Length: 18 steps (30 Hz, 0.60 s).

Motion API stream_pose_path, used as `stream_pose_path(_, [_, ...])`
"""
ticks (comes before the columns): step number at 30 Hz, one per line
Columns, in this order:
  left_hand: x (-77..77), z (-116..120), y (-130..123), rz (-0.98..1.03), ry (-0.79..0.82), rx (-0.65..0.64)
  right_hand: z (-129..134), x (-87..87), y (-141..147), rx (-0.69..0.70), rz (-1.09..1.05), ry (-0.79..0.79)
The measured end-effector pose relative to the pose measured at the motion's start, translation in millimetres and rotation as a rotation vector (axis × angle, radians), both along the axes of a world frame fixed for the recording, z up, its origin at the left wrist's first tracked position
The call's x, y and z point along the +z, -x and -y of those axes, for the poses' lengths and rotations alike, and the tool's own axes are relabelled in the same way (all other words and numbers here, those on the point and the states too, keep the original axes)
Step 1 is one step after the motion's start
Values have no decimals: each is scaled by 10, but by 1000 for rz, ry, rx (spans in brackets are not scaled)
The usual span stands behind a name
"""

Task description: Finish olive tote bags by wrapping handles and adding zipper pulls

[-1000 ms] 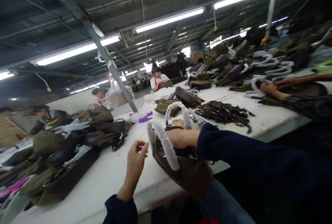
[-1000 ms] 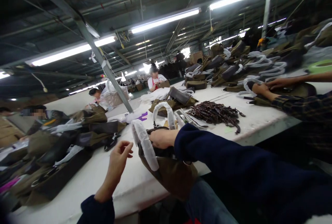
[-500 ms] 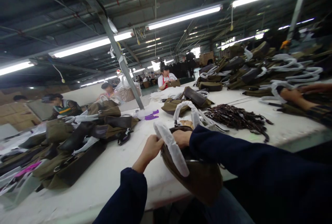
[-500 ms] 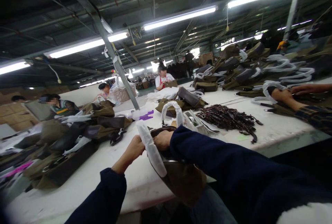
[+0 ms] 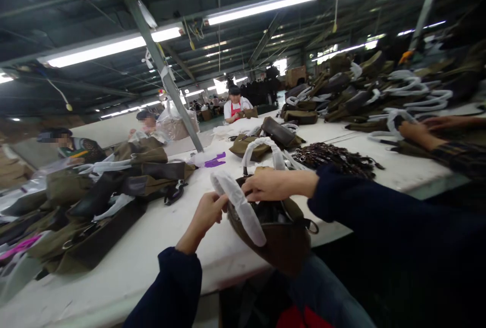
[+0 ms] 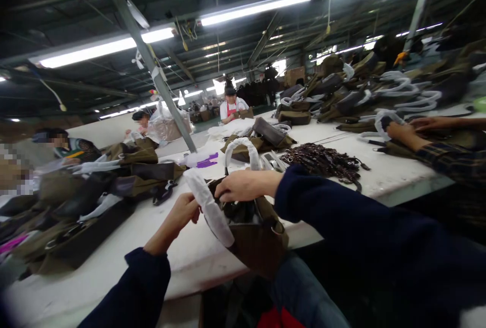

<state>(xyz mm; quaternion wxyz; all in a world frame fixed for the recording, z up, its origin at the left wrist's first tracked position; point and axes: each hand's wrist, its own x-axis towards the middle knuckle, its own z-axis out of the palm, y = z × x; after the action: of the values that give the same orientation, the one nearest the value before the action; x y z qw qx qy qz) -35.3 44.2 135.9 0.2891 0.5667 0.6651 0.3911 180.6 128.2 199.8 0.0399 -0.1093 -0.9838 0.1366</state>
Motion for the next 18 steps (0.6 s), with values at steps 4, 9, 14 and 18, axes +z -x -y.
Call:
stream_pose_path(4, [4, -38, 3, -115, -45, 47, 435, 5, -681, -21, -37, -12])
stream_pose_path(9, [82, -133, -49, -226, -17, 89, 563, -339, -875, -126, 25, -301])
stream_pose_path(14, [153, -63, 4, -230, -49, 165, -32, -199, -985, -199, -40, -503])
stream_pose_path(18, [204, 14, -2, -208, -54, -113, -343, -256, -1144, -332, 86, -409])
